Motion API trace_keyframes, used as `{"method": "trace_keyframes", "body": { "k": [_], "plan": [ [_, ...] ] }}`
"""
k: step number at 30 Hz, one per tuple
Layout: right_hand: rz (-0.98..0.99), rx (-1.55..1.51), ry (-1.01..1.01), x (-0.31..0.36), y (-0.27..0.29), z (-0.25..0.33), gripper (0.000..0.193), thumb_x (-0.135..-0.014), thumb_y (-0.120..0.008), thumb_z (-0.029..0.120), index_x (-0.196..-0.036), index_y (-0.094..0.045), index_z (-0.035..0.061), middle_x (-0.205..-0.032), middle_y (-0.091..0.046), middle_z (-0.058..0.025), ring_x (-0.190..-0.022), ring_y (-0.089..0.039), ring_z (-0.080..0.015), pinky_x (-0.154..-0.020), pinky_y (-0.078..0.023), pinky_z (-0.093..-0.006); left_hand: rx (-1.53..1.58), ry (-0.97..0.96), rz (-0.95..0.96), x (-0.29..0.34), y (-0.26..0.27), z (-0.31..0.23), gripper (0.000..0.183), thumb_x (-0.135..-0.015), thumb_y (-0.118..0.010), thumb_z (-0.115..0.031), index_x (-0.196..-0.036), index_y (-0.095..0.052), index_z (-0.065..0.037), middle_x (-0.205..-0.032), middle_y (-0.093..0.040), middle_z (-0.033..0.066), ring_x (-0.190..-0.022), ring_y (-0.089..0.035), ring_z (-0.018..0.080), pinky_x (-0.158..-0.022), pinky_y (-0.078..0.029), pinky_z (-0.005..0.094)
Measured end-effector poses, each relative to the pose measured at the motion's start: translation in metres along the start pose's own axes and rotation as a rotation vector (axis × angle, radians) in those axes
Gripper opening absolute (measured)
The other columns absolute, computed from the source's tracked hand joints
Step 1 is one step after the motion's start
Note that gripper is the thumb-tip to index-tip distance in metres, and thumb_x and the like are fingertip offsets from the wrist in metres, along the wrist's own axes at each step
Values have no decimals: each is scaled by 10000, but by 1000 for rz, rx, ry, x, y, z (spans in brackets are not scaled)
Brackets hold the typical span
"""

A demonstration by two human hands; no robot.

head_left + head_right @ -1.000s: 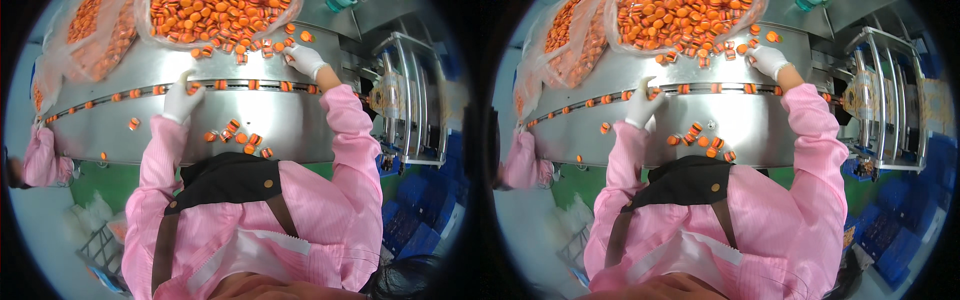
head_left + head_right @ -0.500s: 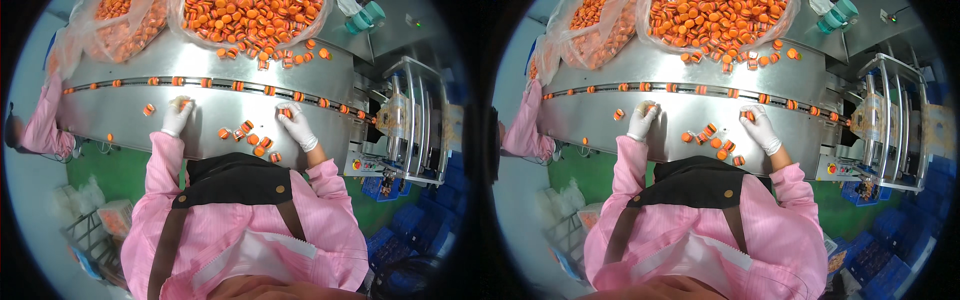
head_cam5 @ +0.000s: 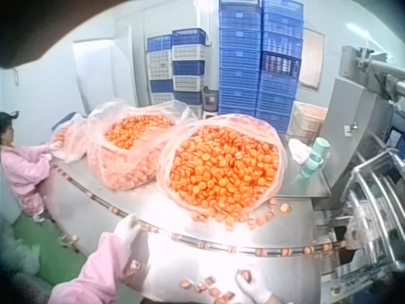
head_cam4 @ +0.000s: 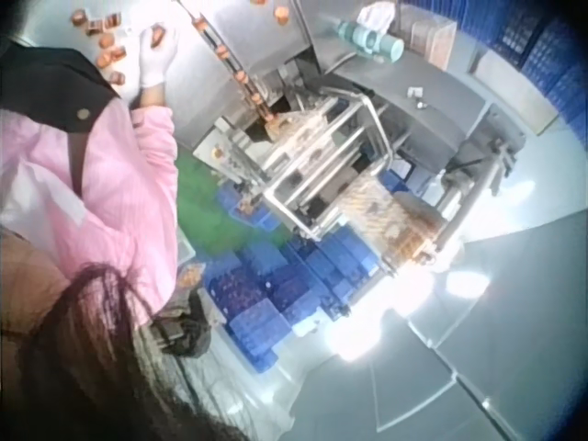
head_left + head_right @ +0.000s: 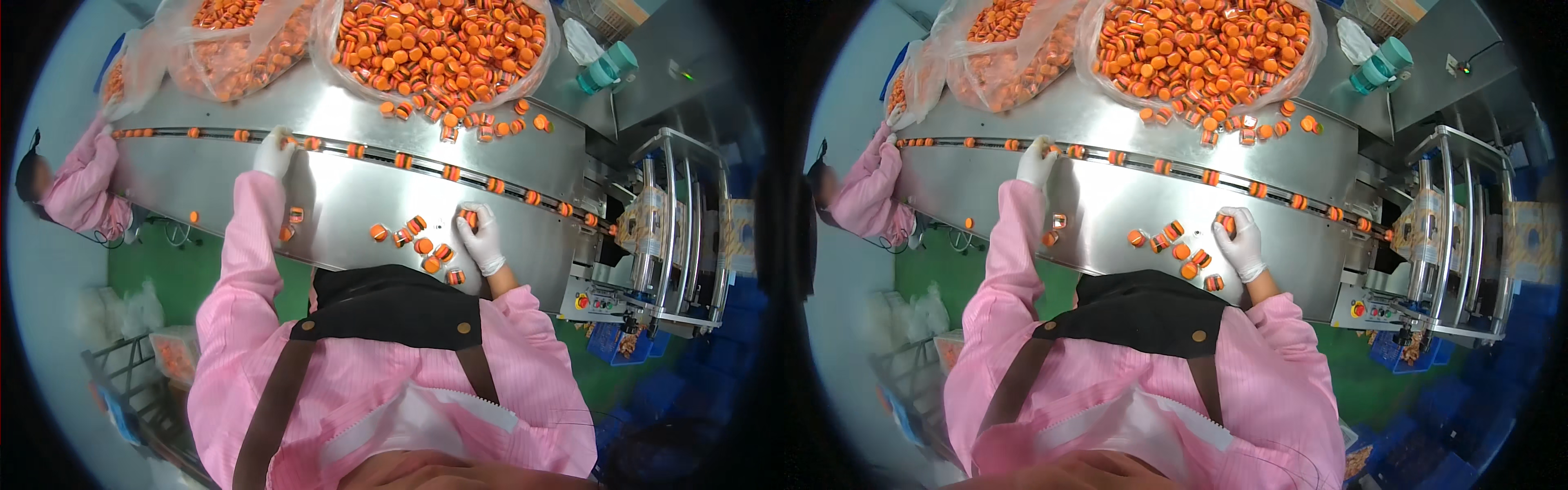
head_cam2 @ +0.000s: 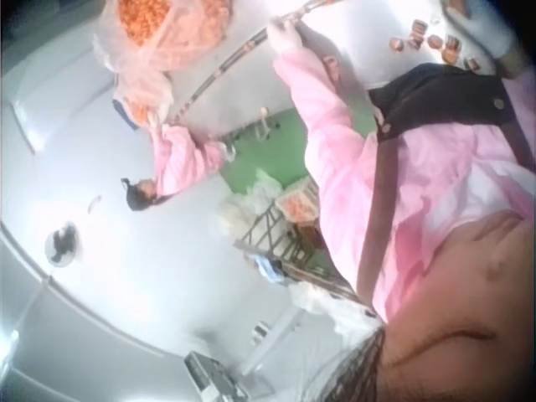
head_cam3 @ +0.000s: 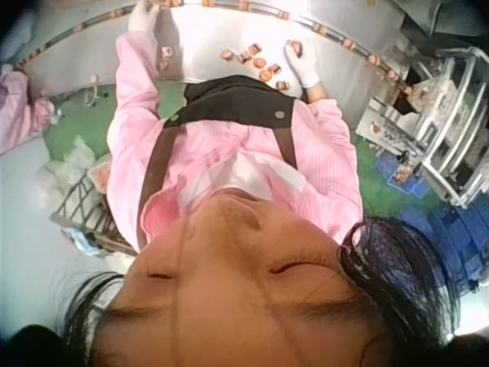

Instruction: The person places small orange cylindrical food items onto a moving conveyor belt in a factory setting. They pick items from a large pile on the table and arrange them in a line on the belt, occasionally adjusting their position. Another worker is visible in the background performing a similar task.

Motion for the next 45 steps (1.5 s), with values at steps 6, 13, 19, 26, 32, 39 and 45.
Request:
{"method": "trace_keyframes", "body": {
  "k": [6,13,19,26,32,39,45],
  "plan": [
    [3,-7,19,1,0,-2,215,-771,-678,110,-963,-613,36,-912,-610,-139,-853,-611,-299,-768,-495,-362,-346,-44,451,-26,-32,-42,165,-795,-666,-74,-943,-610,-28,-937,-625,123,-881,-627,266,-789,-485,369],
    [4,-63,-6,1,2,1,200,-783,-666,85,-969,-613,33,-896,-606,-129,-827,-616,-281,-738,-497,-341,-118,-172,387,-51,-65,-99,367,-744,-763,-282,-946,-634,-4,-896,-622,127,-817,-624,223,-744,-499,326],
    [23,-59,13,-2,4,7,199,-783,-667,81,-970,-615,35,-896,-608,-127,-827,-620,-279,-736,-500,-339,-72,244,385,-56,-129,-147,427,-836,-700,-368,-1002,-608,14,-742,-652,78,-635,-626,171,-620,-508,302],
    [9,-57,28,-2,4,7,210,-782,-666,81,-980,-619,31,-903,-611,-127,-821,-624,-275,-731,-503,-339,567,432,239,-59,-175,-95,265,-891,-630,-193,-1043,-594,21,-853,-657,86,-668,-636,141,-541,-500,249],
    [6,-85,11,-1,4,3,208,-784,-662,81,-981,-618,33,-906,-614,-124,-814,-624,-269,-726,-502,-338,728,308,16,-50,-95,-54,176,-874,-594,-80,-1025,-612,7,-878,-645,82,-672,-626,145,-576,-521,248],
    [15,-70,40,-1,1,4,201,-789,-651,84,-982,-623,33,-891,-610,-126,-804,-623,-269,-721,-501,-331,350,572,292,-11,-66,33,188,-887,-599,-145,-1026,-622,-21,-859,-657,92,-644,-622,137,-592,-521,278],
    [17,-73,17,-2,5,9,192,-794,-651,86,-978,-630,34,-889,-608,-121,-796,-623,-262,-710,-502,-324,-347,128,159,-33,-49,-64,341,-797,-676,-281,-979,-630,3,-859,-673,190,-738,-658,293,-732,-511,397]
  ]
}}
Point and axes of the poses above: each hand's wrist, its own x-axis away from the middle knuckle, its own y-axis out of the back of the hand, z = x × y, the point moved 10 cm from there along -x, towards the middle knuckle
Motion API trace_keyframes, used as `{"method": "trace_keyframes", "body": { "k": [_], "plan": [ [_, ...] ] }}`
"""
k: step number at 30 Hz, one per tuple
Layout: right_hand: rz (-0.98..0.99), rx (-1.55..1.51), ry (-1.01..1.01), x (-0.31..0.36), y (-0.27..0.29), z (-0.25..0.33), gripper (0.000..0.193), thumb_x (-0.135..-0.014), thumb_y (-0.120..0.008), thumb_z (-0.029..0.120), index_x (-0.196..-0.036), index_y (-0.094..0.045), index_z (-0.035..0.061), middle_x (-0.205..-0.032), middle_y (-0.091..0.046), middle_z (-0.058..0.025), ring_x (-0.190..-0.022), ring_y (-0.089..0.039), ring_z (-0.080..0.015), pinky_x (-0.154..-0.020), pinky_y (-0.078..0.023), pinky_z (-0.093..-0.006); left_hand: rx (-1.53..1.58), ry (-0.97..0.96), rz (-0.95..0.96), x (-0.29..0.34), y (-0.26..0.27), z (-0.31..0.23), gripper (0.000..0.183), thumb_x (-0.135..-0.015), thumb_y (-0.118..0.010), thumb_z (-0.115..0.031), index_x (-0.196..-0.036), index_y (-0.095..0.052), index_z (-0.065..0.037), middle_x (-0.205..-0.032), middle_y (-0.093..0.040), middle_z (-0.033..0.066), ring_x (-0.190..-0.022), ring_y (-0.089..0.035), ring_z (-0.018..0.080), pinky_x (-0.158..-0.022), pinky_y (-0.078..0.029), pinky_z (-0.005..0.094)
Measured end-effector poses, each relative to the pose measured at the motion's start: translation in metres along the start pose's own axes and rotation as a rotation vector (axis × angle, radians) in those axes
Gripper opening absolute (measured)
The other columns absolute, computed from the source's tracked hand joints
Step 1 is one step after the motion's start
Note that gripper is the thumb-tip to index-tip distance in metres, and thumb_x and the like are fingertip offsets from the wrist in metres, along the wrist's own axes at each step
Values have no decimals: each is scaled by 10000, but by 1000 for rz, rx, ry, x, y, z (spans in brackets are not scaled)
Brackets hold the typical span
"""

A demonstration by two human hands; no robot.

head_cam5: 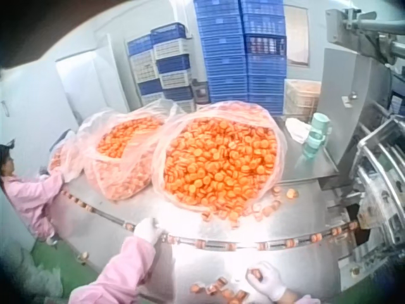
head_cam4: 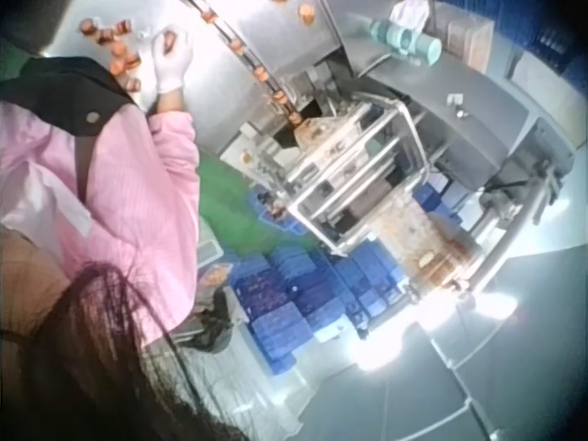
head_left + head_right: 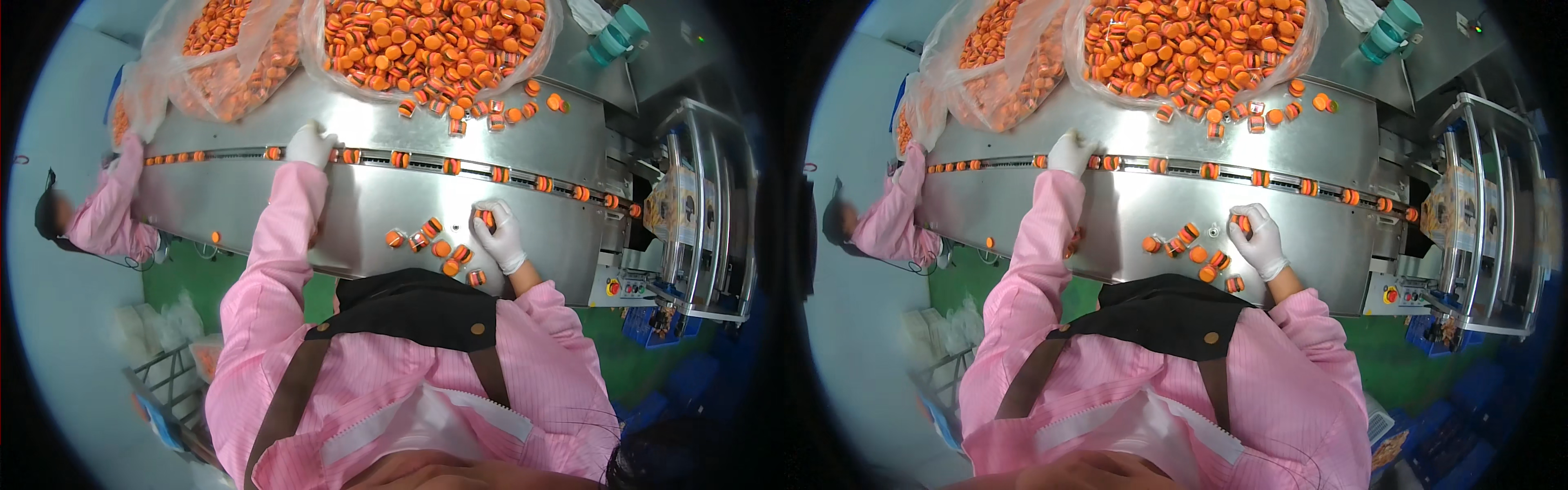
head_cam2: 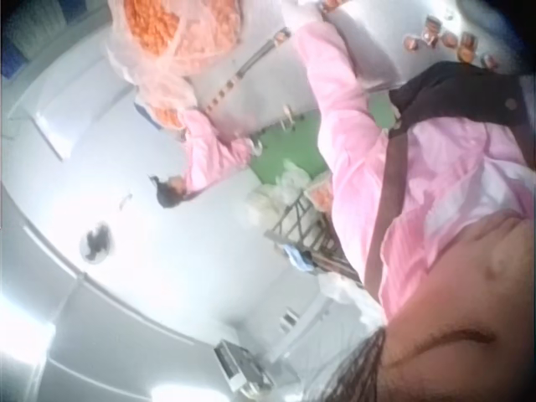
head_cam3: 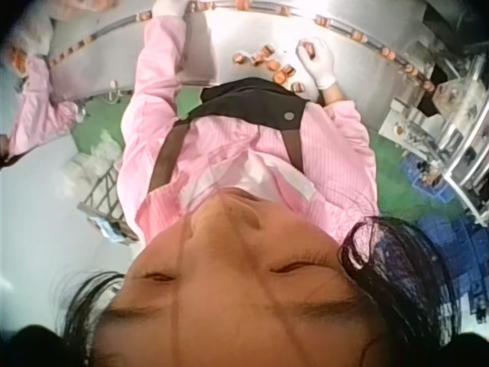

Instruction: The person places small orange cylindrical food items onto a moving conveyor belt in a factory setting. They pick items from a large pile on the table and arrange them in a line on the belt, occasionally adjusting their position. Another worker is visible in the background performing a similar task.

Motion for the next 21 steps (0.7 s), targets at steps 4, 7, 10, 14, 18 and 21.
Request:
{"method": "trace_keyframes", "body": {
  "k": [4,7,10,14,18,21],
  "plan": [
    [-1,-1,-20,-1,0,-1,195,-792,-654,84,-978,-631,34,-893,-607,-119,-788,-625,-256,-700,-504,-317,281,-265,-79,-1,-25,-100,437,-776,-718,-347,-1096,-626,-65,-928,-636,120,-820,-618,241,-762,-493,365],
    [-3,9,-10,0,1,-1,195,-790,-654,82,-978,-631,34,-892,-607,-118,-785,-625,-254,-696,-505,-317,-19,-467,-99,8,-38,-174,365,-783,-683,-331,-1006,-608,-52,-1031,-611,174,-883,-614,339,-766,-493,396],
    [-2,8,-6,0,1,-2,197,-789,-654,83,-978,-632,34,-893,-608,-119,-788,-625,-256,-698,-505,-318,-30,-389,-84,-12,-63,-173,298,-802,-648,-307,-918,-591,-38,-993,-609,192,-907,-606,365,-759,-489,422],
    [-2,10,2,0,0,-6,202,-788,-654,84,-982,-632,35,-897,-609,-121,-798,-626,-260,-706,-505,-323,96,-454,38,5,-59,-155,214,-810,-632,-215,-897,-564,-32,-931,-601,195,-892,-605,361,-754,-480,441],
    [4,-18,3,0,0,-2,201,-788,-651,79,-983,-631,35,-898,-611,-124,-807,-627,-267,-718,-505,-330,79,-453,-79,26,0,-96,173,-789,-645,-142,-859,-537,-26,-870,-587,185,-832,-593,362,-721,-468,439],
    [15,-30,12,-1,-2,-1,201,-786,-651,74,-981,-631,35,-900,-614,-123,-813,-628,-269,-724,-507,-333,72,-345,-138,19,23,-25,146,-751,-615,-15,-861,-521,-35,-832,-520,163,-752,-549,353,-689,-463,404]
  ]
}}
Point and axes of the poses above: each hand's wrist, its own x-axis away from the middle knuckle, its own y-axis out of the back of the hand, z = x × y, the point moved 10 cm from there along -x, towards the middle knuckle
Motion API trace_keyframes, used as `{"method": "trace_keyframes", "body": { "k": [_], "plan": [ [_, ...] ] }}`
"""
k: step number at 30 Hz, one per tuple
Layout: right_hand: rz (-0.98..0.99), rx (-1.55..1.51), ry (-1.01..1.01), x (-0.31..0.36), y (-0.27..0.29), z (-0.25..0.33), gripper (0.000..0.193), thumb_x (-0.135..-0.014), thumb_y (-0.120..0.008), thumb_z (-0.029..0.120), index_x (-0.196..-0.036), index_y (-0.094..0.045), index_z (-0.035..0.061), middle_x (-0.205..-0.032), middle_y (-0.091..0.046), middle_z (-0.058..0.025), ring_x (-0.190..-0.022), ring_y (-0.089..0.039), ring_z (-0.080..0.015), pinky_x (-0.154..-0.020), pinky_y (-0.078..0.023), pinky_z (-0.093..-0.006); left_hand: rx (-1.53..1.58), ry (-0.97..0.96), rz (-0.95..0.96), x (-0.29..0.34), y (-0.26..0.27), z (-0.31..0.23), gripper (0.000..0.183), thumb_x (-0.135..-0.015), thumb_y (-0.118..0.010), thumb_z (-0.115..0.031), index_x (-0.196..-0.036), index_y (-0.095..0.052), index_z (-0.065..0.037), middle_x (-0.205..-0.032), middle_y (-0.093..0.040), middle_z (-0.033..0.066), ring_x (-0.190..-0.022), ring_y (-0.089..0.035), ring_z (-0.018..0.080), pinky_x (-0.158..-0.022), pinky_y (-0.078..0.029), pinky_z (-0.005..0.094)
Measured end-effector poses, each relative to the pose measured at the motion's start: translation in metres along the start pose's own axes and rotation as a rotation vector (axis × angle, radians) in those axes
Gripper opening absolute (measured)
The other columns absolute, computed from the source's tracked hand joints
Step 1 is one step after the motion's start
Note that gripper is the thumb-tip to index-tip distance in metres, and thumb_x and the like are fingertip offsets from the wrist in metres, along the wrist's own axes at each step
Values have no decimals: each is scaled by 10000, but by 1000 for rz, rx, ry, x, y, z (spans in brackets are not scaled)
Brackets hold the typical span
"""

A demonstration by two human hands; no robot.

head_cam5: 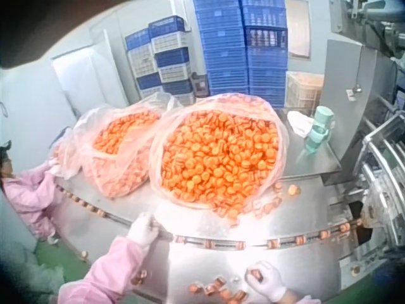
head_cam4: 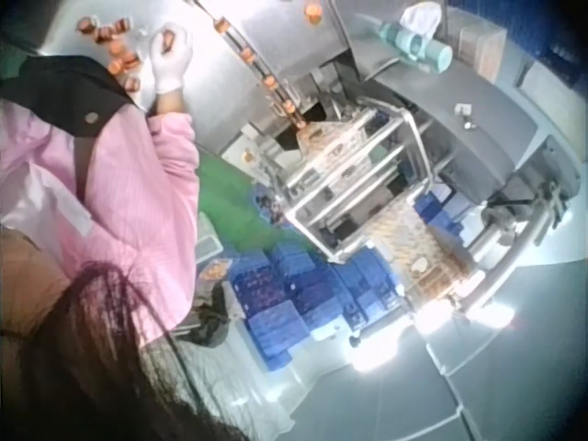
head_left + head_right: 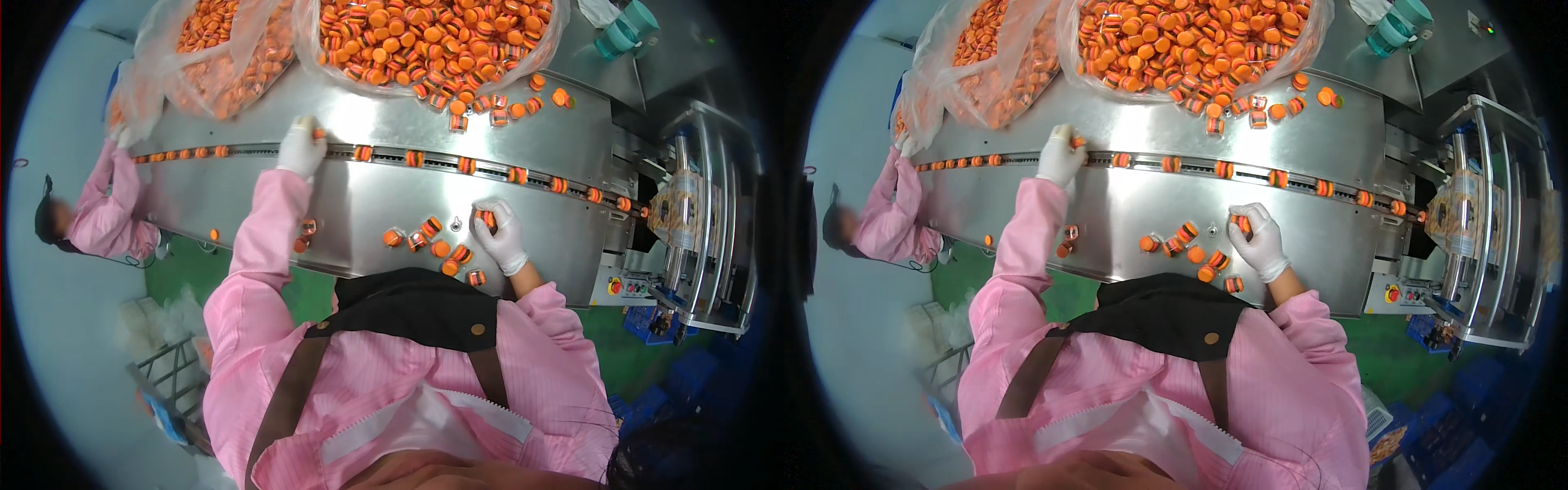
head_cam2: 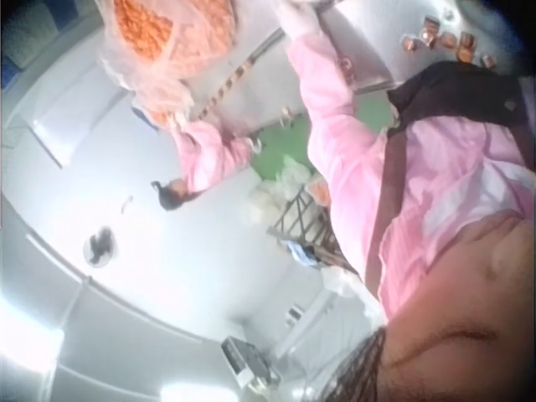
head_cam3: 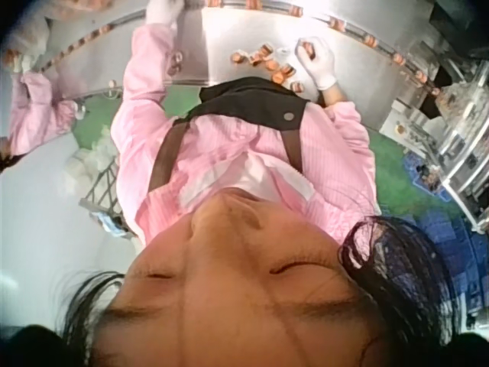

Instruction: The person places small orange cylindrical food items onto a moving conveyor belt in a factory setting. They pick items from a large pile on the table and arrange them in a line on the belt, occasionally adjusting their position. Another worker is visible in the background performing a similar task.

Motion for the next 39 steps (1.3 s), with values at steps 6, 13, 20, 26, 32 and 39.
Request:
{"method": "trace_keyframes", "body": {
  "k": [6,13,20,26,32,39],
  "plan": [
    [-4,15,3,-1,2,1,207,-773,-649,64,-977,-632,37,-897,-618,-120,-817,-629,-273,-730,-509,-335,29,44,308,17,-22,47,184,-723,-610,17,-868,-510,-38,-915,-542,168,-863,-555,335,-765,-467,363],
    [-22,17,7,-1,3,1,210,-773,-646,68,-981,-634,39,-889,-617,-116,-784,-631,-278,-705,-513,-330,-181,-371,265,-6,-11,-63,367,-748,-652,-86,-1107,-572,-97,-1274,-509,192,-1181,-486,369,-993,-415,403],
    [-14,3,-28,0,3,-2,216,-780,-650,81,-993,-633,50,-869,-611,-96,-742,-624,-252,-665,-509,-318,-382,-674,115,-62,-83,-195,493,-802,-624,-140,-1283,-519,-139,-1279,-510,132,-1070,-557,319,-847,-504,396],
    [19,17,-56,2,-1,-10,190,-778,-639,83,-964,-617,47,-887,-618,-113,-796,-620,-270,-721,-503,-337,-644,-741,155,-84,-128,-216,337,-818,-604,-177,-1142,-532,-121,-1109,-515,90,-874,-616,267,-632,-540,383],
    [-21,39,-5,2,0,-8,190,-784,-645,124,-966,-627,75,-864,-595,-97,-744,-613,-262,-668,-507,-331,-599,-598,294,-96,-137,-207,243,-800,-616,-121,-1029,-537,-92,-1078,-518,117,-863,-620,302,-663,-533,418],
    [-8,44,-22,3,-1,-10,186,-785,-642,124,-964,-623,77,-871,-596,-97,-745,-614,-264,-669,-507,-331,62,-300,171,-92,-72,-167,292,-769,-699,-143,-906,-463,-41,-934,-582,128,-836,-614,327,-712,-492,395]
  ]
}}
Point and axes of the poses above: each hand's wrist, its own x-axis away from the middle knuckle, its own y-axis out of the back of the hand, z = x × y, the point moved 10 cm from there along -x, towards the middle knuckle
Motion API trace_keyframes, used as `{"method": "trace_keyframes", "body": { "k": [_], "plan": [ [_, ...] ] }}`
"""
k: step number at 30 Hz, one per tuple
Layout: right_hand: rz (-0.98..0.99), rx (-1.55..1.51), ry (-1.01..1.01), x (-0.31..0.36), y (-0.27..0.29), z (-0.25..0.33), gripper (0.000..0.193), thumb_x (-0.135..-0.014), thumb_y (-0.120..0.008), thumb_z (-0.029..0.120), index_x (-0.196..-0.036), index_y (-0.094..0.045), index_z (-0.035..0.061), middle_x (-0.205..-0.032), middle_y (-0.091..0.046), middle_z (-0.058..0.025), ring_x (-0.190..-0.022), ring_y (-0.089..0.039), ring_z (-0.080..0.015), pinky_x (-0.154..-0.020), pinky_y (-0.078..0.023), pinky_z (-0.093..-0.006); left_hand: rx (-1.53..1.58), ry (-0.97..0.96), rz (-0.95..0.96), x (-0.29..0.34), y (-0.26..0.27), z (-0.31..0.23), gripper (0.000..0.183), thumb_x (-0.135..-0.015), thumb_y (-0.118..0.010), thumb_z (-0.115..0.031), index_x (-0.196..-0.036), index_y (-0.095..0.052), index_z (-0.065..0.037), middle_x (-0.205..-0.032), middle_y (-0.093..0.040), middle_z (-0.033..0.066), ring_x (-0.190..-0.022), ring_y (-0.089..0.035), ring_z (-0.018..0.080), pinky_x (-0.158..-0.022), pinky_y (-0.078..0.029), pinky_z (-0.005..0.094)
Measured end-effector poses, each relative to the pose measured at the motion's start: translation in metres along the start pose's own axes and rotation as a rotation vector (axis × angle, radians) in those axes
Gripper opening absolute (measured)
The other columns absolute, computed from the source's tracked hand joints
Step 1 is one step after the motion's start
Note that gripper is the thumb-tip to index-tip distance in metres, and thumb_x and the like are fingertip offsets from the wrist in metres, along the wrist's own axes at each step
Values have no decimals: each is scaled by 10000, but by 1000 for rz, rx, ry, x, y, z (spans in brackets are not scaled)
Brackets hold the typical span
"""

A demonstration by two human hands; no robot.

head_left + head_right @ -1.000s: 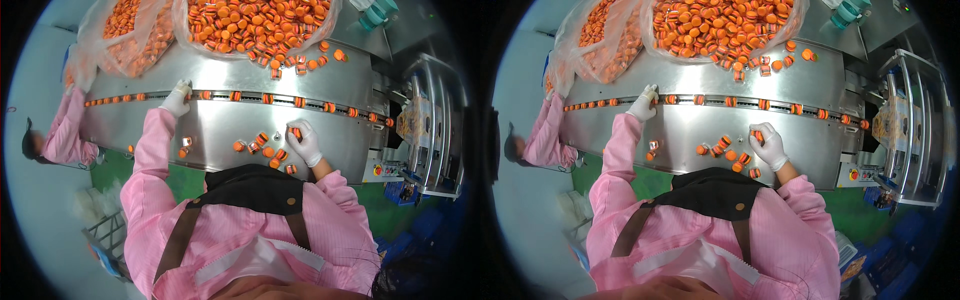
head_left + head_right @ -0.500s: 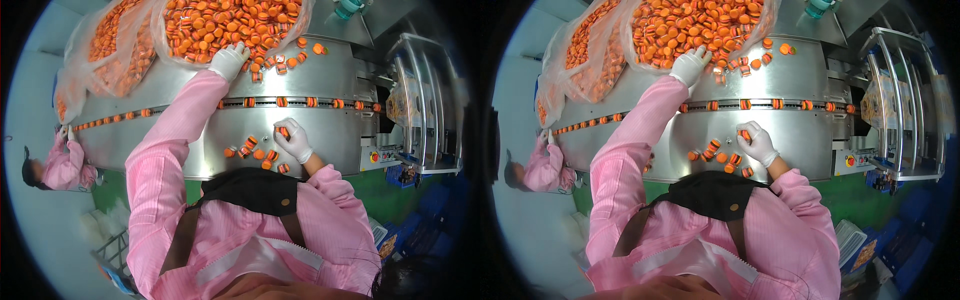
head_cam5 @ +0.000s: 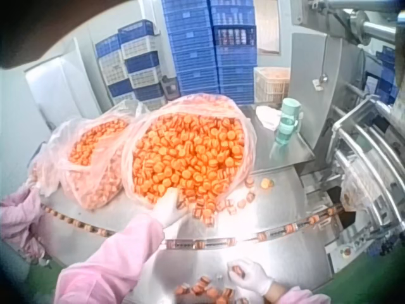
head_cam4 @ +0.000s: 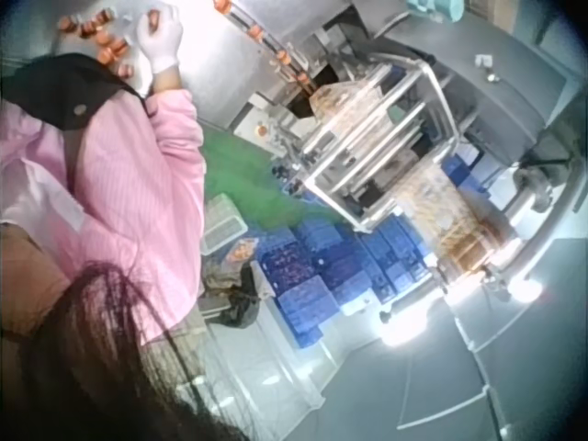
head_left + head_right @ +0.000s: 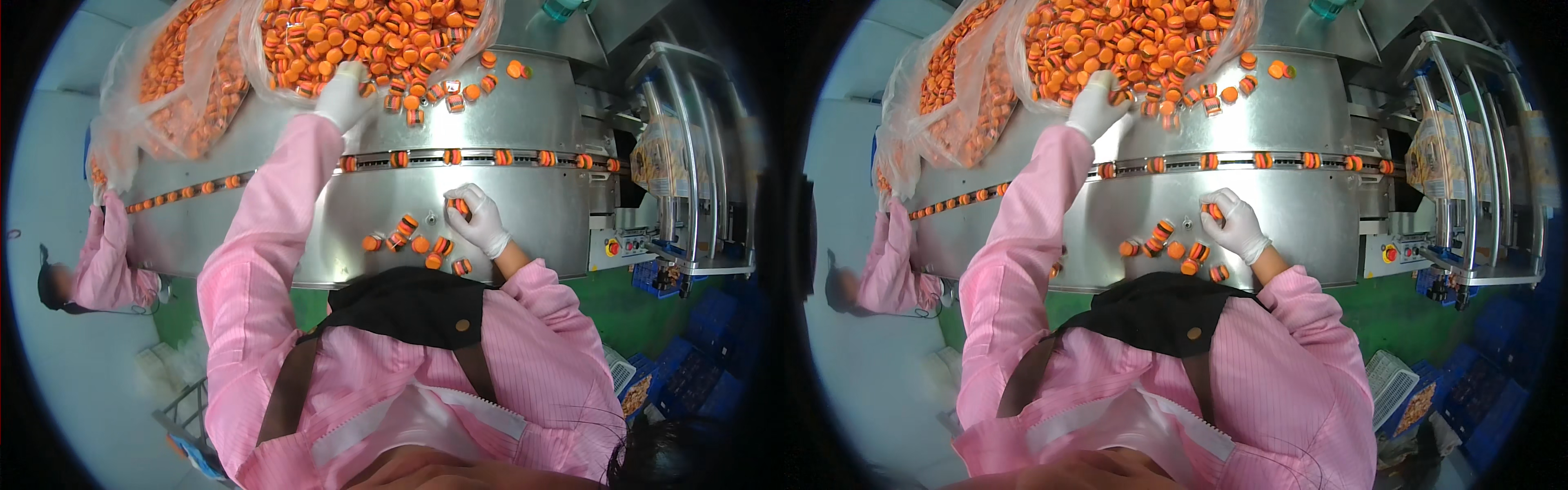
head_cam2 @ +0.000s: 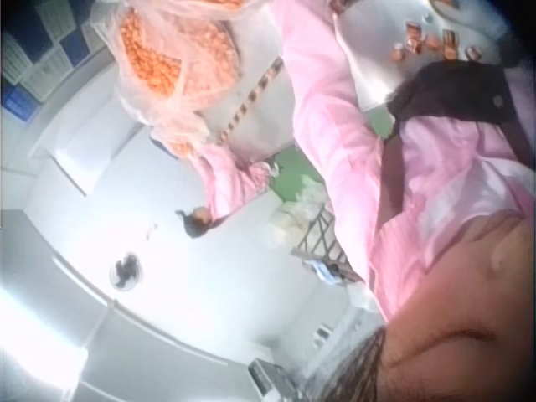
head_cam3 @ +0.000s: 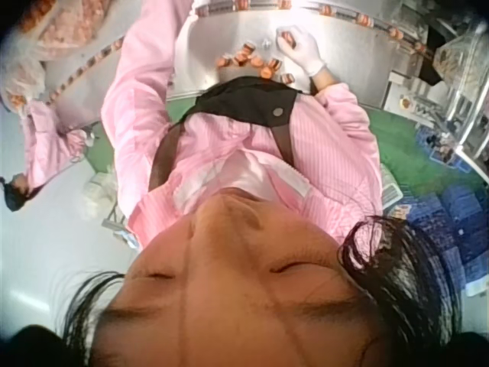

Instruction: The person places small orange cylindrical food items onto a moving conveyor belt in a factory setting. They pick items from a large pile on the table and arrange them in a line on the belt, occasionally adjusting their position. Another worker is visible in the background performing a similar task.

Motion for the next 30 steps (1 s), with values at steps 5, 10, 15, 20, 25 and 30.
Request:
{"method": "trace_keyframes", "body": {
  "k": [5,10,15,20,25,30],
  "plan": [
    [35,-12,-67,1,-1,-1,186,-783,-628,88,-963,-620,45,-883,-622,-119,-802,-625,-278,-730,-505,-337,247,121,48,58,10,47,283,-751,-723,-174,-870,-515,-24,-775,-595,148,-769,-615,313,-690,-478,384],
    [14,-18,-28,0,-1,-1,190,-788,-637,116,-971,-622,67,-877,-601,-102,-717,-613,-251,-663,-504,-323,257,198,-48,111,-11,74,187,-795,-697,-183,-823,-611,-19,-744,-605,124,-676,-589,254,-651,-476,354],
    [-9,5,-4,1,0,-2,186,-793,-639,133,-970,-621,78,-874,-591,-95,-680,-608,-242,-633,-503,-320,347,249,-190,121,-22,38,183,-798,-716,-175,-920,-675,-44,-760,-610,85,-667,-577,204,-644,-476,313],
    [22,5,-50,1,-1,-2,176,-787,-634,90,-956,-625,44,-873,-617,-120,-793,-631,-274,-721,-507,-331,128,19,-133,107,-45,-17,312,-724,-790,-268,-829,-626,-23,-872,-629,122,-819,-591,300,-729,-479,386],
    [10,-6,-34,2,-1,-1,172,-791,-635,131,-952,-622,72,-873,-598,-103,-745,-617,-279,-678,-508,-343,99,-278,26,109,-62,-53,354,-656,-812,-331,-690,-585,-62,-950,-611,91,-917,-539,308,-781,-446,416],
    [3,11,-16,2,-1,-3,173,-797,-633,162,-952,-620,87,-874,-588,-99,-726,-612,-291,-658,-508,-358,185,-246,156,97,-67,-45,309,-672,-806,-233,-661,-557,-50,-947,-604,111,-961,-558,308,-837,-453,400]
  ]
}}
Point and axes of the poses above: each hand's wrist, its own x-axis away from the middle knuckle, its own y-axis out of the back of the hand, z = x × y, the point moved 10 cm from there along -x, towards the middle knuckle
